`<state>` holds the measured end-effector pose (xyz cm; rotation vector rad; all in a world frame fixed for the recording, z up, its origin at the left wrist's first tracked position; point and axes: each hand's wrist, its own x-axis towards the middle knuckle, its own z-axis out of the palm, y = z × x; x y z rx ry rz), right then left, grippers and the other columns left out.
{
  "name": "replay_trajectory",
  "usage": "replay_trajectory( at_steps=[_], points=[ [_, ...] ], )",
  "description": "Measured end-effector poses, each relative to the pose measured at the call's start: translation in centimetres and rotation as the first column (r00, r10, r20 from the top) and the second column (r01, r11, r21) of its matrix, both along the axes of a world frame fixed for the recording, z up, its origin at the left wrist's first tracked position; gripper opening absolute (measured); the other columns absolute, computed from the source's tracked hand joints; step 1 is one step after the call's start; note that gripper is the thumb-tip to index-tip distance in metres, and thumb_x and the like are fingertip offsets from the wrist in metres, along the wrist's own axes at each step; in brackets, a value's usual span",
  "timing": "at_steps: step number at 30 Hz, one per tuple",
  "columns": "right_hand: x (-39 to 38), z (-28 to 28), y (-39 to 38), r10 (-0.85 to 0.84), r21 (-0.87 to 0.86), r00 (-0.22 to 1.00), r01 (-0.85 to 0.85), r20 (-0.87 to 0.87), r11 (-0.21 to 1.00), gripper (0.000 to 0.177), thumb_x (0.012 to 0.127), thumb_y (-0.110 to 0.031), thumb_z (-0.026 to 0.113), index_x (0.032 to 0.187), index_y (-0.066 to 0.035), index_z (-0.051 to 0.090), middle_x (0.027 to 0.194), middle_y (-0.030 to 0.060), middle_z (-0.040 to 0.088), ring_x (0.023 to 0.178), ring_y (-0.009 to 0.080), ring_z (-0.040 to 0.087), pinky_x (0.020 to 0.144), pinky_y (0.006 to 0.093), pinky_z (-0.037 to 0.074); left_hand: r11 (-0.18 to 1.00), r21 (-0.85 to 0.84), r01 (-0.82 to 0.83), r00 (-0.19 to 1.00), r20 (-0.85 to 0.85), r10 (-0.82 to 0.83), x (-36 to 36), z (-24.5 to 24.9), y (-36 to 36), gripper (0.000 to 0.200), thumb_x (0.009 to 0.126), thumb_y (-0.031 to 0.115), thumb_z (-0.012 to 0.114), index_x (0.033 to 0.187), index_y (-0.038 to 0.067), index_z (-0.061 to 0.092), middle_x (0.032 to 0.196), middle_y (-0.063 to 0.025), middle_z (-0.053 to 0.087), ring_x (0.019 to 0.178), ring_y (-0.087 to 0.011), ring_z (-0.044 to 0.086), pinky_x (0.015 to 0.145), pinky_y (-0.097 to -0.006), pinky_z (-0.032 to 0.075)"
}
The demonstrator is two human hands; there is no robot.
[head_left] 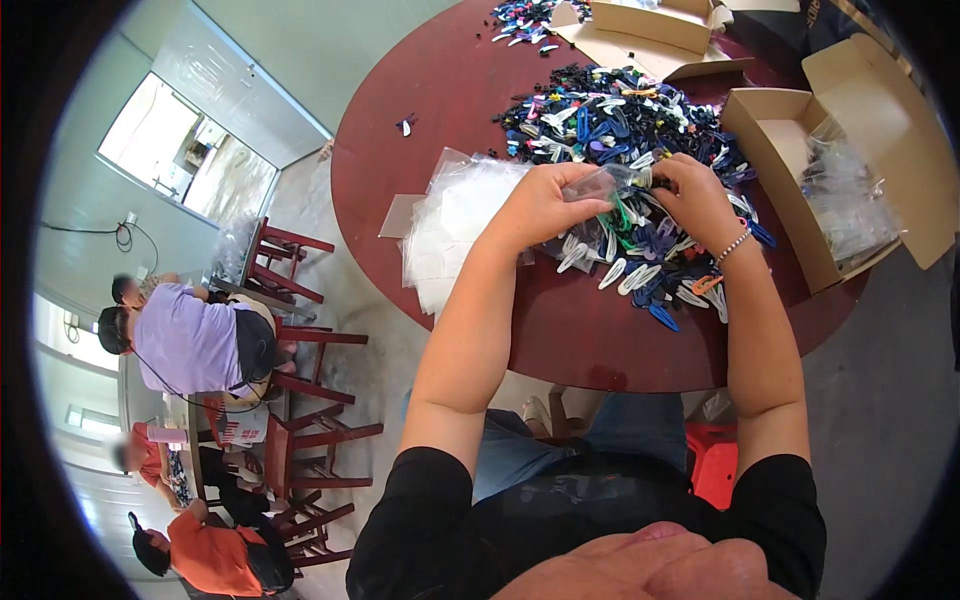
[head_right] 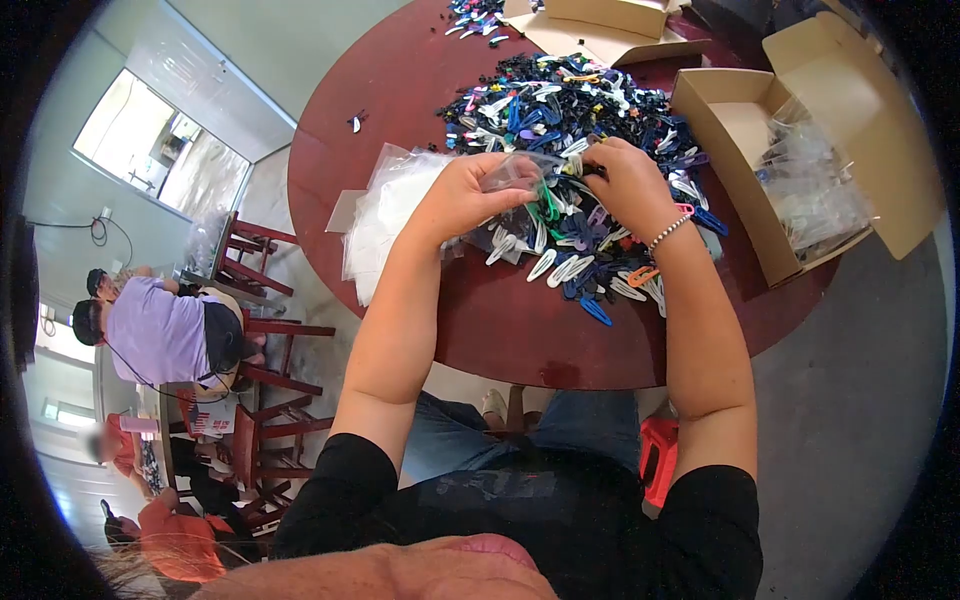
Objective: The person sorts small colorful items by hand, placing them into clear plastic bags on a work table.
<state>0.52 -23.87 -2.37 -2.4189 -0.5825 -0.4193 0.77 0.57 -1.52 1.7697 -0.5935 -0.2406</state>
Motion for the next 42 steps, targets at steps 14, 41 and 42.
replay_trajectory(
  at_steps=[14, 41, 42],
  points=[
    [0.8, 1.1, -0.9, 0.242, 0.741, 0.838, 0.254, -0.490, 0.621, 0.021, 0.091, -0.009, 0.060, 0.109, 0.000, 0.064, 0.088, 0.0031, 0.066, 0.073, 0.0081, 0.063, 0.065, 0.0192, 0.052, 0.998, -0.062, 0.003, 0.997, -0.070, -0.008, 0.1, 0.1, 0.0, 0.031, 0.081, 0.002, 0.071, 0.110, -0.002, 0.063, 0.105, -0.0043, 0.065, 0.101, -0.0109, 0.062, 0.090, -0.0244, 0.048],
    [-5.1, 3.7, 4.1, 0.025, 0.425, 0.993, -0.070, 0.112, 0.903, 0.026, 0.079, 0.002, 0.070, 0.105, 0.000, 0.067, 0.087, 0.0060, 0.069, 0.071, 0.0065, 0.062, 0.062, 0.0203, 0.051, 0.996, -0.070, 0.059, 0.981, -0.182, -0.071, -1.0, 0.9, -1.1, 0.038, 0.078, 0.002, 0.074, 0.114, 0.000, 0.061, 0.102, -0.0073, 0.068, 0.095, -0.0130, 0.064, 0.086, -0.0277, 0.051],
    [-5.1, 3.6, 4.1, 0.024, 0.426, 0.994, -0.069, 0.111, 0.902, 0.026, 0.079, 0.002, 0.070, 0.105, 0.000, 0.067, 0.087, 0.0060, 0.069, 0.071, 0.0065, 0.062, 0.062, 0.0203, 0.051, 0.994, -0.094, 0.063, 0.981, -0.179, -0.079, -0.9, 0.7, -1.1, 0.039, 0.078, 0.002, 0.074, 0.114, 0.000, 0.061, 0.101, -0.0071, 0.068, 0.095, -0.0126, 0.064, 0.086, -0.0272, 0.051]
  ],
)
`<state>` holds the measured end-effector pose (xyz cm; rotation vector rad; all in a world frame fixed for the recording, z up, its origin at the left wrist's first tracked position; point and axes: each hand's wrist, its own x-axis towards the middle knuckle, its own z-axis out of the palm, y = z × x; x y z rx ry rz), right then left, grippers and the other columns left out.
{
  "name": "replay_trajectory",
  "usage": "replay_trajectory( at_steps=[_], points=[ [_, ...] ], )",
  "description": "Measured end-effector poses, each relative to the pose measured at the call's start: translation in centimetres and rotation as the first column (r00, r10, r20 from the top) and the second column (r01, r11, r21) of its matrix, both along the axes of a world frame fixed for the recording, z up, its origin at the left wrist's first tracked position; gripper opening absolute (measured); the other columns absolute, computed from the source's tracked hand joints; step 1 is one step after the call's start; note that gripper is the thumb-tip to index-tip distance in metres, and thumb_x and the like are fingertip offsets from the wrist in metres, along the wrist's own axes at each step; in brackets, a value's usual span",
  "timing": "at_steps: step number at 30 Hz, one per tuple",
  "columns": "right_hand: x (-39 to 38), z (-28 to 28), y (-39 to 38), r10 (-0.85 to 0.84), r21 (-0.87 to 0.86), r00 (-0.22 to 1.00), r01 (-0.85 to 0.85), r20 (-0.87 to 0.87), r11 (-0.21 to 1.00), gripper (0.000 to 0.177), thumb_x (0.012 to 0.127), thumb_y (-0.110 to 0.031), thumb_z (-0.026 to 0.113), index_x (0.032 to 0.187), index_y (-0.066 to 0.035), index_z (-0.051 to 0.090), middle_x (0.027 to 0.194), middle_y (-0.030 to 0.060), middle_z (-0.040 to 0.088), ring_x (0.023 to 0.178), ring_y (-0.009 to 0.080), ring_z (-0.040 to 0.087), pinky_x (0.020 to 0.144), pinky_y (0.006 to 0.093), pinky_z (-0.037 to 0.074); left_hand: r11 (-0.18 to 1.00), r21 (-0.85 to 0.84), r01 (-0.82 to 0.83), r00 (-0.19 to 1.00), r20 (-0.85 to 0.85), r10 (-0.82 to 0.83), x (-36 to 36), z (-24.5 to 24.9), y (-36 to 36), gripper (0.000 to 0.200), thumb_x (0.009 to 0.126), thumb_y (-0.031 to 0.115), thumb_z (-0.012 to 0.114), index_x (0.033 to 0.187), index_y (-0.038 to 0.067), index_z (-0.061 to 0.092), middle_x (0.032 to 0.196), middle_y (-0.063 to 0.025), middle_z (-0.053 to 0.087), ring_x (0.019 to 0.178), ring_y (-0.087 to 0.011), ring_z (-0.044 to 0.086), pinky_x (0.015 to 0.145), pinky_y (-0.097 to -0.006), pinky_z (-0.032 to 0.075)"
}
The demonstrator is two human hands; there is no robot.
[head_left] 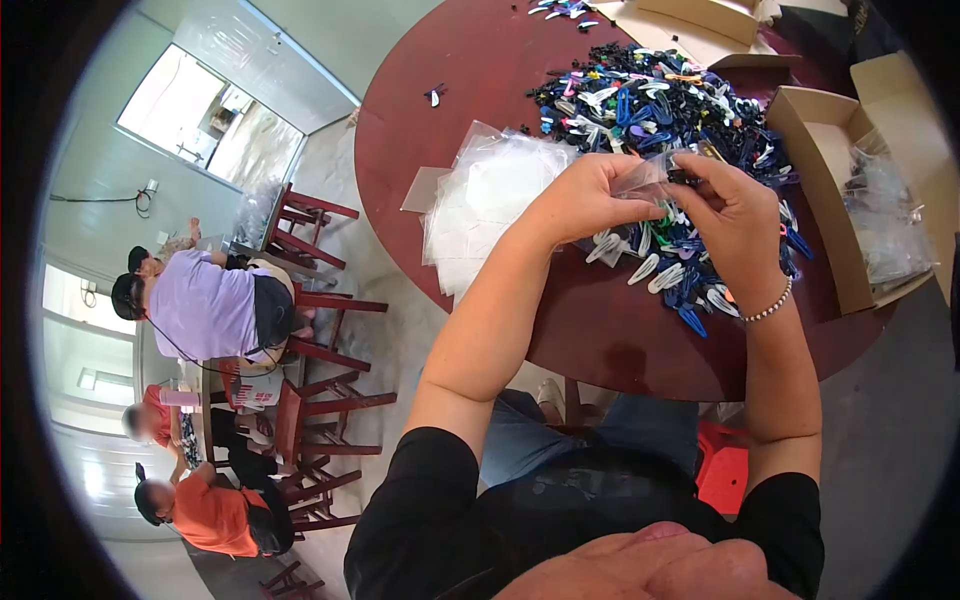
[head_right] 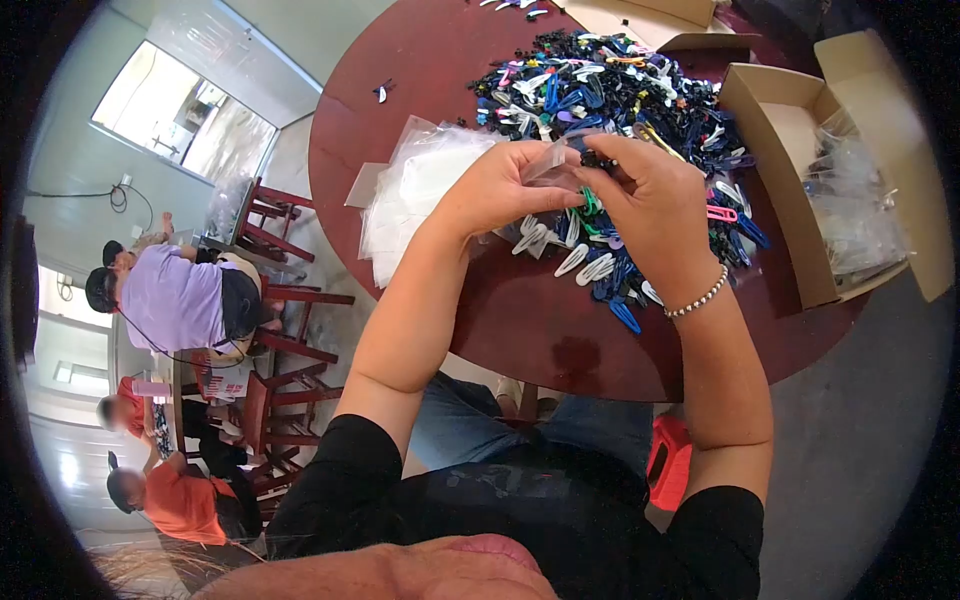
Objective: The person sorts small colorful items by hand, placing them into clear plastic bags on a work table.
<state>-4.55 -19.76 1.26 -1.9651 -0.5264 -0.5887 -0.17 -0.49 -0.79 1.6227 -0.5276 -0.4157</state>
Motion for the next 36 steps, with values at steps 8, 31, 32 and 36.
replay_trajectory(
  at_steps=[8, 31, 32, 36],
  points=[
    [-0.1, 0.3, 0.2, 0.148, 0.121, 0.988, -0.151, 0.032, 0.981, 0.026, 0.083, 0.004, 0.066, 0.109, 0.000, 0.065, 0.103, 0.0083, 0.066, 0.080, 0.0087, 0.063, 0.070, 0.0216, 0.052, 0.996, -0.071, 0.050, 0.999, 0.006, -0.050, -0.1, 0.2, -0.1, 0.038, 0.079, 0.002, 0.072, 0.115, 0.001, 0.061, 0.103, -0.0087, 0.068, 0.095, -0.0129, 0.063, 0.083, -0.0268, 0.051],
    [8.8, -6.2, -10.7, -0.054, -0.655, 0.986, -0.063, -0.157, 0.753, 0.033, 0.085, -0.007, 0.060, 0.116, 0.004, 0.056, 0.108, 0.0219, 0.062, 0.094, 0.0339, 0.061, 0.084, 0.0369, 0.048, 0.817, -0.534, -0.219, 0.962, -0.257, 0.090, 2.3, -1.2, 1.9, 0.037, 0.081, 0.031, 0.068, 0.101, 0.001, 0.066, 0.098, -0.0190, 0.068, 0.088, -0.0277, 0.067, 0.071, -0.0400, 0.055],
    [7.8, -4.5, -9.0, -0.136, -0.623, 0.929, -0.117, -0.344, 0.774, 0.040, 0.087, -0.009, 0.059, 0.124, 0.003, 0.052, 0.115, 0.0217, 0.060, 0.097, 0.0336, 0.061, 0.085, 0.0367, 0.048, 0.823, -0.524, -0.219, 0.966, -0.236, 0.107, 2.1, -1.0, 2.1, 0.036, 0.081, 0.031, 0.069, 0.101, 0.000, 0.066, 0.097, -0.0195, 0.068, 0.086, -0.0270, 0.068, 0.069, -0.0388, 0.055],
    [10.2, -7.8, -10.4, -0.166, -0.644, 0.977, 0.042, -0.133, 0.764, 0.037, 0.090, -0.013, 0.058, 0.125, -0.001, 0.053, 0.100, 0.0184, 0.063, 0.085, 0.0290, 0.061, 0.076, 0.0357, 0.049, 0.819, -0.517, -0.248, 0.957, -0.260, 0.126, 1.6, -0.5, 2.0, 0.026, 0.085, 0.020, 0.065, 0.098, -0.003, 0.064, 0.096, -0.0222, 0.068, 0.086, -0.0308, 0.068, 0.068, -0.0413, 0.056]
  ],
)
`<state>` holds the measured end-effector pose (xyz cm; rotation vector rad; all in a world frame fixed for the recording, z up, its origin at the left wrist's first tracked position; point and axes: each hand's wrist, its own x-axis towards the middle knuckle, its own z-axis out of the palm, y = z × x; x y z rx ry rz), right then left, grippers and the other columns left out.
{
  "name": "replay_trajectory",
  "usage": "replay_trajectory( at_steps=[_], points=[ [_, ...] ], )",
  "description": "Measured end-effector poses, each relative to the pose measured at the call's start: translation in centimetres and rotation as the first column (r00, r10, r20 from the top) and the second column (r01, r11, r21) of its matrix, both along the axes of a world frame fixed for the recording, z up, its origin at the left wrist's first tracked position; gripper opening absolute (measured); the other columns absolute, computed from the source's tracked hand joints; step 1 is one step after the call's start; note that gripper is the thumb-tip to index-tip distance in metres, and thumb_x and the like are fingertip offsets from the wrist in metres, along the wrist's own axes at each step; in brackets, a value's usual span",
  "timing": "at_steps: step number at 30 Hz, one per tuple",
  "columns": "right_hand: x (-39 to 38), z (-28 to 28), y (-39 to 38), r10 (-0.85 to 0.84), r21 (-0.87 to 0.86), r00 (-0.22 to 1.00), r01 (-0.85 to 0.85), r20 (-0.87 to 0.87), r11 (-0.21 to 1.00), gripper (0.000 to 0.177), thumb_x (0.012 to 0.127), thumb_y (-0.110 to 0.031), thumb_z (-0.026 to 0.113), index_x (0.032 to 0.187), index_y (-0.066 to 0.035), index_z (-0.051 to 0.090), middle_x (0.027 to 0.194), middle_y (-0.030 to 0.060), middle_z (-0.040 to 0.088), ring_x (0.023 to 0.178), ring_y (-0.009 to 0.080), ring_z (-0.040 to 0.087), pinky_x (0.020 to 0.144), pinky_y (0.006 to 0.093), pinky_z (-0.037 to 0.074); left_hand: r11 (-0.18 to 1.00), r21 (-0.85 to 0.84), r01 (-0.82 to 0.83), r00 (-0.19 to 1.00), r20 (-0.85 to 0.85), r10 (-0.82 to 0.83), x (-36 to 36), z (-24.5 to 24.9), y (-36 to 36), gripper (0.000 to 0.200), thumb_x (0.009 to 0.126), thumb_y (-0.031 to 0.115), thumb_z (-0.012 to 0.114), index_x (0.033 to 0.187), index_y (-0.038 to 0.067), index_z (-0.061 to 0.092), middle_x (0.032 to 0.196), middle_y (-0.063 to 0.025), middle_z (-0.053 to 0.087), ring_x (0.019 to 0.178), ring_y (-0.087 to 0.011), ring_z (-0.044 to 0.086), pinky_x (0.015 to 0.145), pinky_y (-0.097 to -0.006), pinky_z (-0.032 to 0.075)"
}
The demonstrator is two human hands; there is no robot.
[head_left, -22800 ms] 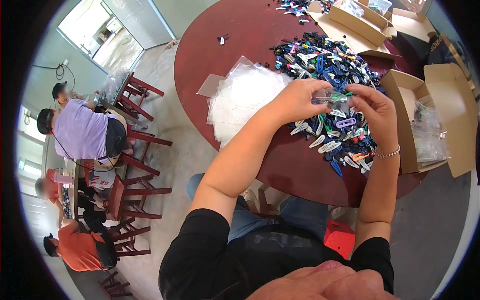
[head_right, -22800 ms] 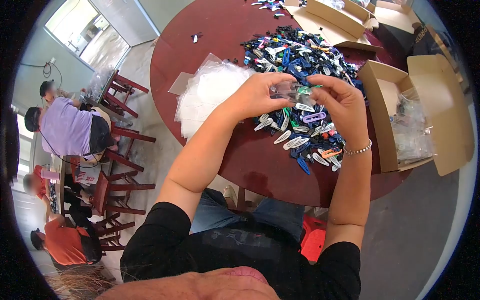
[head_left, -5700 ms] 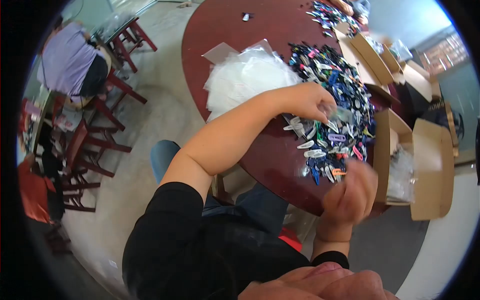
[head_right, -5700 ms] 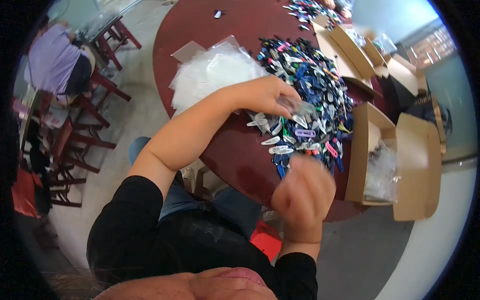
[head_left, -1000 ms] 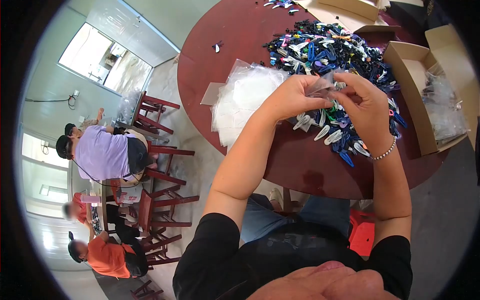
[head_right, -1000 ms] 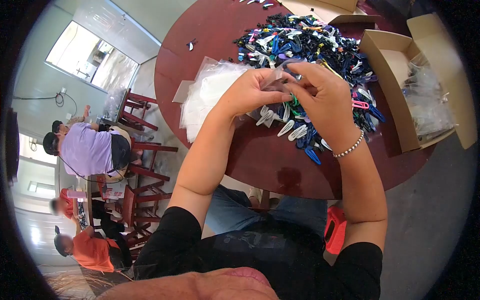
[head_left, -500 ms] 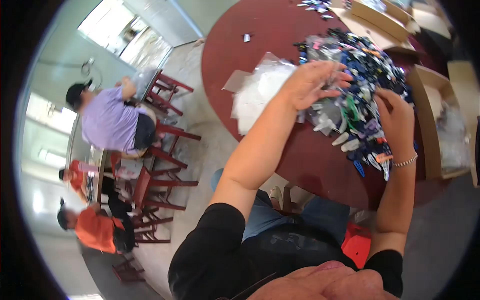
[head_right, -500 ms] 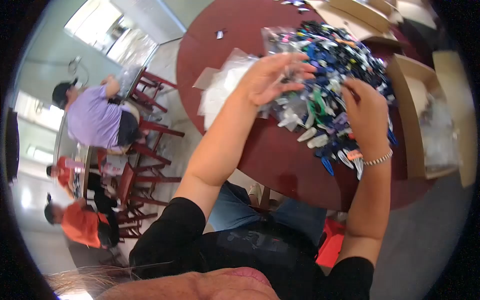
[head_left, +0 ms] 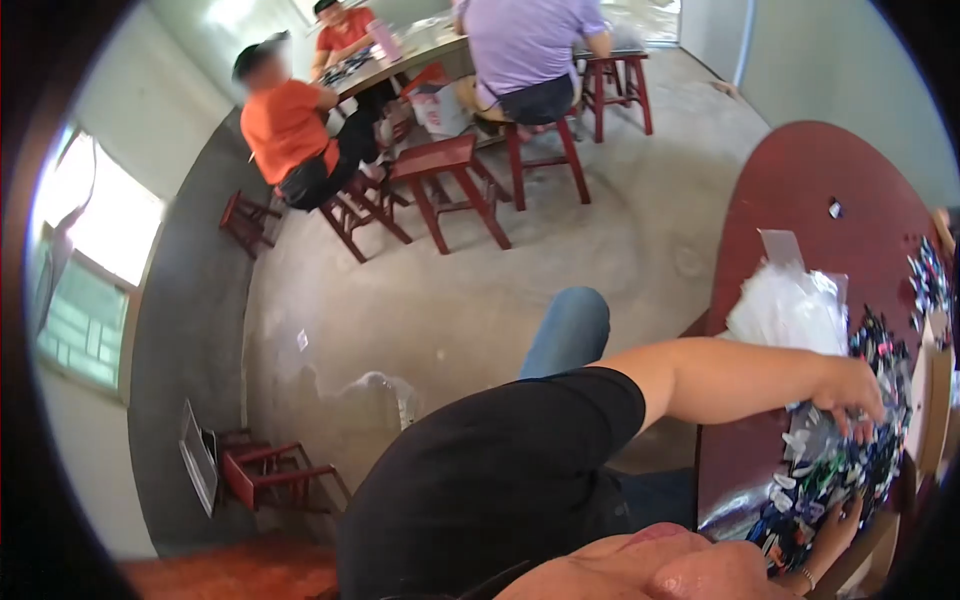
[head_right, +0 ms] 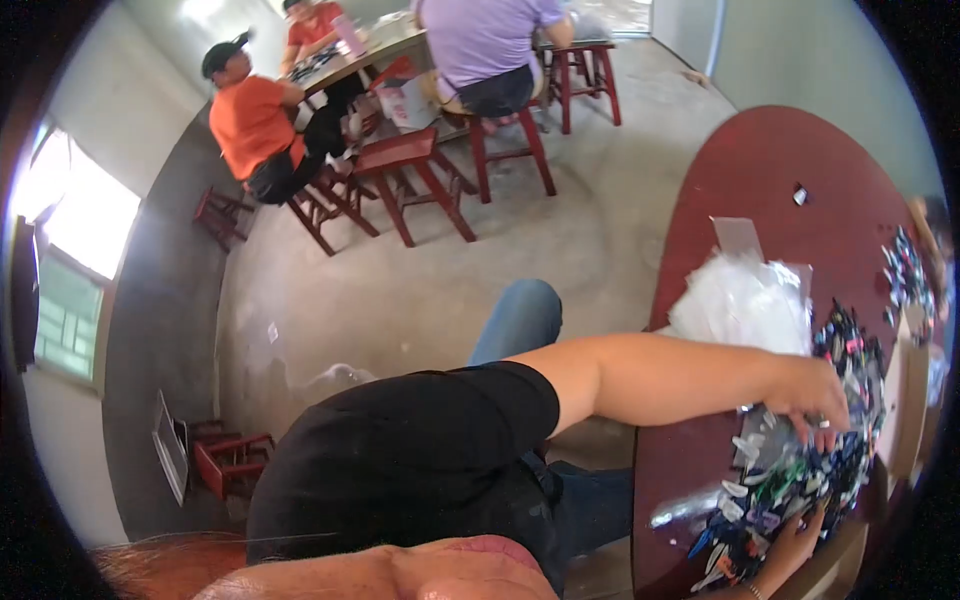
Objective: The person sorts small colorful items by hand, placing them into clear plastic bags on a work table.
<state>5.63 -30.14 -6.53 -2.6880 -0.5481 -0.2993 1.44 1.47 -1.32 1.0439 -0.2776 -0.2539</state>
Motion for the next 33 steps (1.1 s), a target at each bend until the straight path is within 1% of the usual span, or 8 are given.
replay_trajectory(
  at_steps=[3, 7, 10, 15, 20, 23, 27, 33],
  points=[
    [5.0, -3.1, -3.1, -0.039, -0.050, 0.999, 0.039, 0.005, 0.998, 0.038, 0.092, -0.012, 0.054, 0.125, 0.005, 0.049, 0.115, 0.0227, 0.060, 0.100, 0.0299, 0.061, 0.087, 0.0372, 0.047, 0.998, 0.056, -0.002, 1.000, 0.030, 0.000, -0.1, 0.2, 0.0, 0.025, 0.087, 0.018, 0.064, 0.098, -0.004, 0.064, 0.098, -0.0219, 0.068, 0.087, -0.0309, 0.068, 0.070, -0.0409, 0.056],
    [6.5, -4.3, -3.9, 0.046, 0.097, 0.998, -0.051, 0.047, 0.994, 0.033, 0.093, -0.017, 0.052, 0.116, 0.006, 0.054, 0.105, 0.0230, 0.063, 0.095, 0.0285, 0.061, 0.084, 0.0374, 0.047, 1.000, 0.010, 0.019, 1.000, 0.006, -0.019, 1.3, -0.8, -0.5, 0.020, 0.083, 0.014, 0.069, 0.091, -0.004, 0.066, 0.088, -0.0181, 0.070, 0.079, -0.0250, 0.069, 0.063, -0.0363, 0.057],
    [-4.2, 5.5, 5.5, -0.167, -0.027, 0.986, 0.167, -0.022, 0.986, 0.045, 0.089, -0.038, 0.060, 0.114, -0.001, 0.065, 0.116, 0.0193, 0.063, 0.105, 0.0334, 0.061, 0.091, 0.0401, 0.048, 0.999, 0.020, 0.025, 1.000, 0.002, -0.025, 1.3, -0.8, -0.4, 0.019, 0.084, 0.014, 0.068, 0.091, -0.004, 0.066, 0.087, -0.0171, 0.070, 0.079, -0.0240, 0.069, 0.064, -0.0365, 0.057],
    [-4.3, 5.9, 5.5, -0.219, 0.093, 0.972, 0.226, -0.081, 0.970, 0.041, 0.090, -0.037, 0.059, 0.110, -0.002, 0.068, 0.113, 0.0192, 0.065, 0.101, 0.0320, 0.062, 0.087, 0.0408, 0.049, 0.997, 0.065, 0.048, 0.998, 0.033, -0.051, 1.5, -0.8, -0.6, 0.019, 0.084, 0.015, 0.068, 0.090, -0.003, 0.067, 0.087, -0.0161, 0.070, 0.080, -0.0230, 0.069, 0.066, -0.0357, 0.056],
    [-2.8, 4.0, 3.4, -0.057, 0.330, 0.997, 0.037, 0.052, 0.943, 0.031, 0.086, -0.022, 0.068, 0.095, 0.008, 0.068, 0.090, 0.0209, 0.069, 0.076, 0.0303, 0.064, 0.074, 0.0366, 0.052, 0.991, 0.113, 0.064, 0.995, 0.069, -0.073, 1.8, -1.0, -0.7, 0.023, 0.087, 0.018, 0.065, 0.095, -0.004, 0.065, 0.093, -0.0178, 0.070, 0.087, -0.0266, 0.068, 0.070, -0.0381, 0.056],
    [-2.9, 3.9, 3.8, -0.116, 0.210, 0.979, 0.079, 0.170, 0.975, 0.030, 0.085, -0.021, 0.068, 0.089, 0.009, 0.069, 0.083, 0.0217, 0.069, 0.073, 0.0315, 0.064, 0.072, 0.0365, 0.051, 0.991, 0.112, 0.071, 0.995, 0.065, -0.079, 1.8, -1.0, -0.7, 0.023, 0.086, 0.018, 0.067, 0.094, -0.003, 0.066, 0.092, -0.0162, 0.070, 0.083, -0.0241, 0.068, 0.068, -0.0359, 0.055],
    [-2.7, 4.0, 3.7, -0.093, 0.069, 0.984, 0.084, 0.150, 0.994, 0.029, 0.084, -0.019, 0.068, 0.095, 0.009, 0.068, 0.091, 0.0234, 0.069, 0.077, 0.0310, 0.065, 0.072, 0.0370, 0.052, 0.991, 0.096, 0.088, 0.994, 0.062, -0.094, 1.9, -1.1, -0.6, 0.023, 0.085, 0.018, 0.068, 0.094, -0.003, 0.067, 0.091, -0.0149, 0.071, 0.081, -0.0220, 0.069, 0.068, -0.0343, 0.055],
    [-2.3, 4.0, 2.1, 0.228, 0.264, 0.971, -0.238, 0.065, 0.935, 0.030, 0.084, -0.018, 0.067, 0.097, 0.008, 0.068, 0.093, 0.0242, 0.068, 0.079, 0.0320, 0.065, 0.074, 0.0375, 0.051, 0.983, 0.145, 0.115, 0.989, 0.080, -0.128, 3.1, -1.3, -0.9, 0.027, 0.088, 0.022, 0.066, 0.098, -0.003, 0.066, 0.097, -0.0142, 0.070, 0.091, -0.0214, 0.068, 0.072, -0.0337, 0.056]
  ],
)
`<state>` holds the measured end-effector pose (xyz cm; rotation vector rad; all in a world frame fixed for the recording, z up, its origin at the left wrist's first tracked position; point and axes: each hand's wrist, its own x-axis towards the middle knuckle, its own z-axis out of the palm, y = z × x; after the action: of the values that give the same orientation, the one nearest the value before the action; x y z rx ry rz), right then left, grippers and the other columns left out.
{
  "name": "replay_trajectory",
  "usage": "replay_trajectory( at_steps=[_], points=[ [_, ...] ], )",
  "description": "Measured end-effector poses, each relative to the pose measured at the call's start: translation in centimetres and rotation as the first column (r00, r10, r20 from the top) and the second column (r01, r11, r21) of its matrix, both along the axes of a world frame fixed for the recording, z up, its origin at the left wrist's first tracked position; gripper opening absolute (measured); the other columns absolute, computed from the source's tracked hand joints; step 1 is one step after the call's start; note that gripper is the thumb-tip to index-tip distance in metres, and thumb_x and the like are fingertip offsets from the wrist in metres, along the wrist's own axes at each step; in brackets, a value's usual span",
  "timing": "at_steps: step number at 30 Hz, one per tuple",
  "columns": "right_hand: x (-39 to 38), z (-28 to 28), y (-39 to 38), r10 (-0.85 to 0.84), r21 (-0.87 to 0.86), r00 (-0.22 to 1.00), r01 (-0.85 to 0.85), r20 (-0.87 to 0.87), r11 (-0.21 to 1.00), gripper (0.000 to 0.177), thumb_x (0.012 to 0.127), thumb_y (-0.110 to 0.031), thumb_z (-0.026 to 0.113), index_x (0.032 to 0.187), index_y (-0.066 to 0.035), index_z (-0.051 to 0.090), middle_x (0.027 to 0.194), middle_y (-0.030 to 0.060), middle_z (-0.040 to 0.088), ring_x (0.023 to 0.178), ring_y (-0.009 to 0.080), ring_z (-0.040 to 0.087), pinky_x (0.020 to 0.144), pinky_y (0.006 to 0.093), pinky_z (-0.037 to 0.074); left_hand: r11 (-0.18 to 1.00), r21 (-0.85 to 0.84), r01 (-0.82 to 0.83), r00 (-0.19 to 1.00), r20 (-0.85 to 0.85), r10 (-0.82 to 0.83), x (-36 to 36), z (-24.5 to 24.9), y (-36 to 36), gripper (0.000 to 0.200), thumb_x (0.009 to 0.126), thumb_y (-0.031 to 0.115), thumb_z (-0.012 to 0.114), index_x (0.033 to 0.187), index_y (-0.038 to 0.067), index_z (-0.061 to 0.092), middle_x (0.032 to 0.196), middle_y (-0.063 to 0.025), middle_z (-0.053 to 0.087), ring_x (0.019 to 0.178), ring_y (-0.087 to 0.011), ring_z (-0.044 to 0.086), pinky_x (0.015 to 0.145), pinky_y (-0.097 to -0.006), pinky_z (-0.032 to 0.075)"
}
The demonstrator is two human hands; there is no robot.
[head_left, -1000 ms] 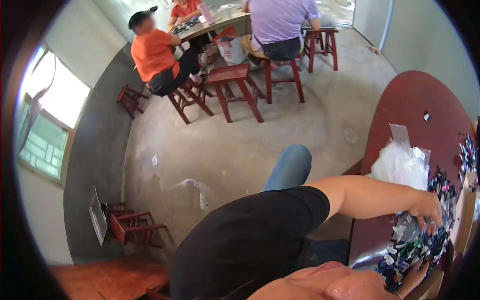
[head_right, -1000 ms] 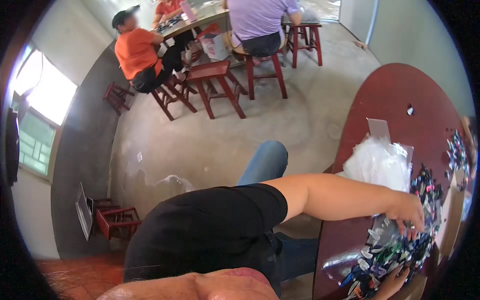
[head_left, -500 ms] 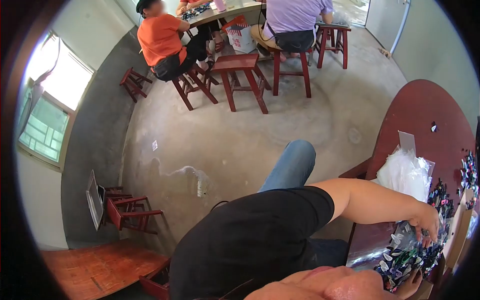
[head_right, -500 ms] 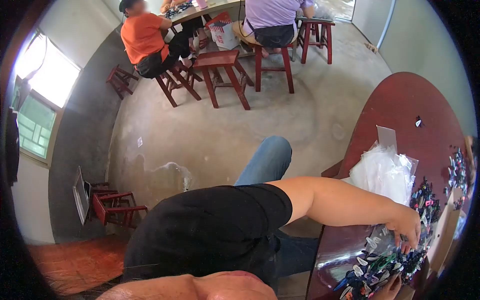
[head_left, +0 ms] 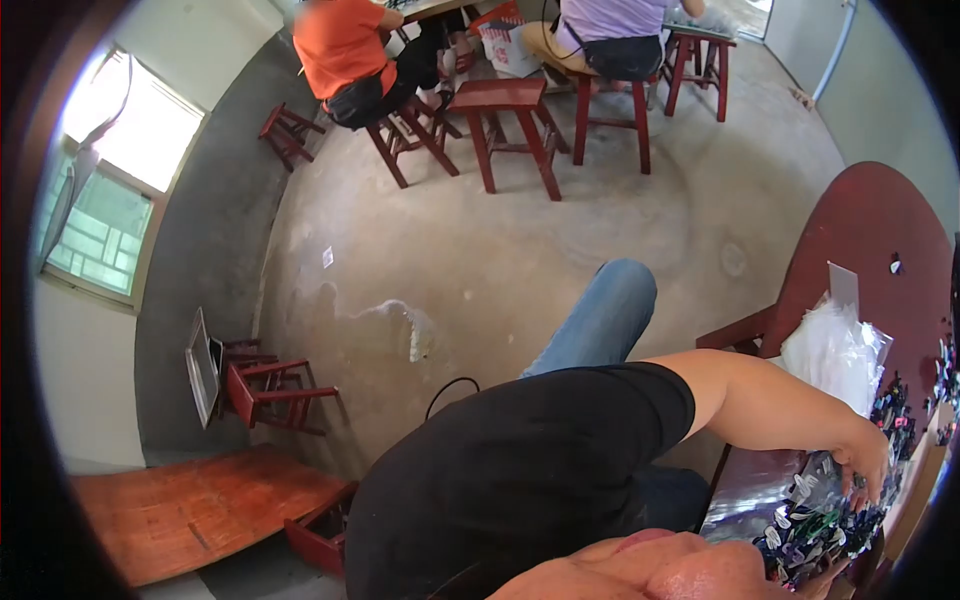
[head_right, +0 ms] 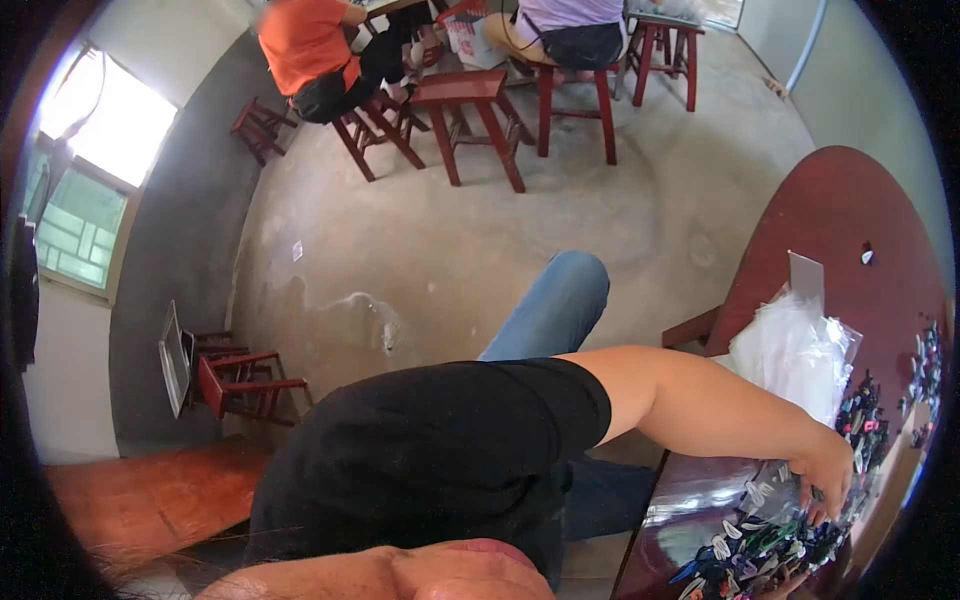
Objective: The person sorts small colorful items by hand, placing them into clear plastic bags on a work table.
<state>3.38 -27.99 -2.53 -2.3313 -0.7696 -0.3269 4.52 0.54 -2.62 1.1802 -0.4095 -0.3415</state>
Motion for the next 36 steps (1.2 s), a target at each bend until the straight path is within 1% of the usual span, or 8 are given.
replay_trajectory(
  at_steps=[10, 17, 18, 19, 32, 33, 34, 36],
  points=[
    [1.5, -0.6, -2.3, 0.517, 0.371, 0.848, -0.445, -0.120, 0.815, 0.031, 0.084, -0.018, 0.066, 0.101, 0.008, 0.067, 0.097, 0.0255, 0.067, 0.083, 0.0336, 0.065, 0.077, 0.0383, 0.051, 0.990, 0.088, 0.112, 0.993, 0.010, -0.114, 0.9, 0.1, -0.5, 0.037, 0.094, 0.029, 0.058, 0.113, -0.002, 0.064, 0.115, -0.0136, 0.065, 0.110, -0.0210, 0.060, 0.090, -0.0344, 0.049],
    [3.6, -3.1, -1.5, 0.485, 0.245, 0.798, -0.582, 0.358, 0.775, 0.037, 0.082, -0.009, 0.061, 0.116, 0.007, 0.060, 0.106, 0.0259, 0.064, 0.092, 0.0356, 0.063, 0.087, 0.0415, 0.047, 0.983, 0.088, 0.163, 0.985, 0.046, -0.167, 3.2, -1.4, -1.7, 0.038, 0.094, 0.031, 0.057, 0.115, -0.001, 0.063, 0.120, -0.0127, 0.063, 0.113, -0.0194, 0.059, 0.090, -0.0341, 0.049],
    [1.7, -1.5, -0.6, 0.177, -0.056, 0.971, -0.170, 0.163, 0.984, 0.035, 0.082, -0.007, 0.060, 0.114, 0.008, 0.060, 0.103, 0.0256, 0.065, 0.090, 0.0359, 0.063, 0.085, 0.0419, 0.047, 0.985, 0.066, 0.161, 0.986, 0.025, -0.163, 2.6, -1.1, -1.4, 0.039, 0.094, 0.031, 0.057, 0.115, -0.001, 0.063, 0.121, -0.0128, 0.063, 0.113, -0.0189, 0.058, 0.090, -0.0337, 0.049],
    [0.7, -0.6, -0.1, -0.222, -0.410, 0.971, 0.240, 0.094, 0.880, 0.033, 0.082, -0.006, 0.059, 0.112, 0.008, 0.060, 0.101, 0.0253, 0.065, 0.088, 0.0362, 0.063, 0.083, 0.0422, 0.048, 0.986, 0.044, 0.160, 0.987, 0.005, -0.160, 2.2, -0.9, -1.2, 0.039, 0.094, 0.032, 0.057, 0.116, -0.001, 0.063, 0.122, -0.0128, 0.062, 0.114, -0.0184, 0.058, 0.090, -0.0333, 0.049],
    [0.9, -0.5, -0.4, -0.305, -0.459, 0.951, 0.295, 0.054, 0.838, 0.022, 0.083, -0.009, 0.057, 0.098, 0.006, 0.064, 0.083, 0.0252, 0.065, 0.075, 0.0376, 0.062, 0.069, 0.0436, 0.049, 0.982, 0.114, 0.148, 0.988, 0.012, -0.151, 2.1, -0.8, -1.1, 0.037, 0.096, 0.031, 0.054, 0.114, 0.001, 0.065, 0.119, -0.0095, 0.064, 0.110, -0.0155, 0.060, 0.089, -0.0298, 0.049],
    [2.3, -1.6, -2.2, 0.153, -0.126, 0.988, -0.156, -0.033, 0.980, 0.024, 0.083, -0.010, 0.058, 0.099, 0.006, 0.064, 0.085, 0.0255, 0.065, 0.076, 0.0374, 0.062, 0.069, 0.0434, 0.049, 0.982, 0.120, 0.146, 0.988, 0.021, -0.150, 2.2, -0.8, -1.2, 0.038, 0.096, 0.031, 0.054, 0.115, 0.000, 0.064, 0.119, -0.0098, 0.064, 0.109, -0.0154, 0.061, 0.088, -0.0297, 0.049],
    [3.3, -2.4, -3.2, 0.580, 0.224, 0.813, -0.575, 0.050, 0.787, 0.025, 0.083, -0.012, 0.058, 0.099, 0.007, 0.064, 0.087, 0.0258, 0.066, 0.077, 0.0372, 0.062, 0.070, 0.0433, 0.049, 0.981, 0.127, 0.145, 0.988, 0.031, -0.150, 2.3, -0.9, -1.3, 0.038, 0.096, 0.031, 0.054, 0.117, 0.000, 0.062, 0.120, -0.0100, 0.064, 0.109, -0.0153, 0.061, 0.088, -0.0296, 0.050],
    [4.8, -3.6, -3.9, 0.625, 0.236, 0.777, -0.624, 0.081, 0.745, 0.026, 0.083, -0.013, 0.058, 0.099, 0.007, 0.065, 0.087, 0.0258, 0.066, 0.076, 0.0371, 0.062, 0.069, 0.0436, 0.049, 0.983, 0.141, 0.121, 0.968, 0.204, -0.148, 3.8, -2.7, -1.8, 0.039, 0.096, 0.031, 0.054, 0.118, -0.001, 0.061, 0.120, -0.0104, 0.063, 0.109, -0.0158, 0.061, 0.087, -0.0296, 0.050]
  ],
)
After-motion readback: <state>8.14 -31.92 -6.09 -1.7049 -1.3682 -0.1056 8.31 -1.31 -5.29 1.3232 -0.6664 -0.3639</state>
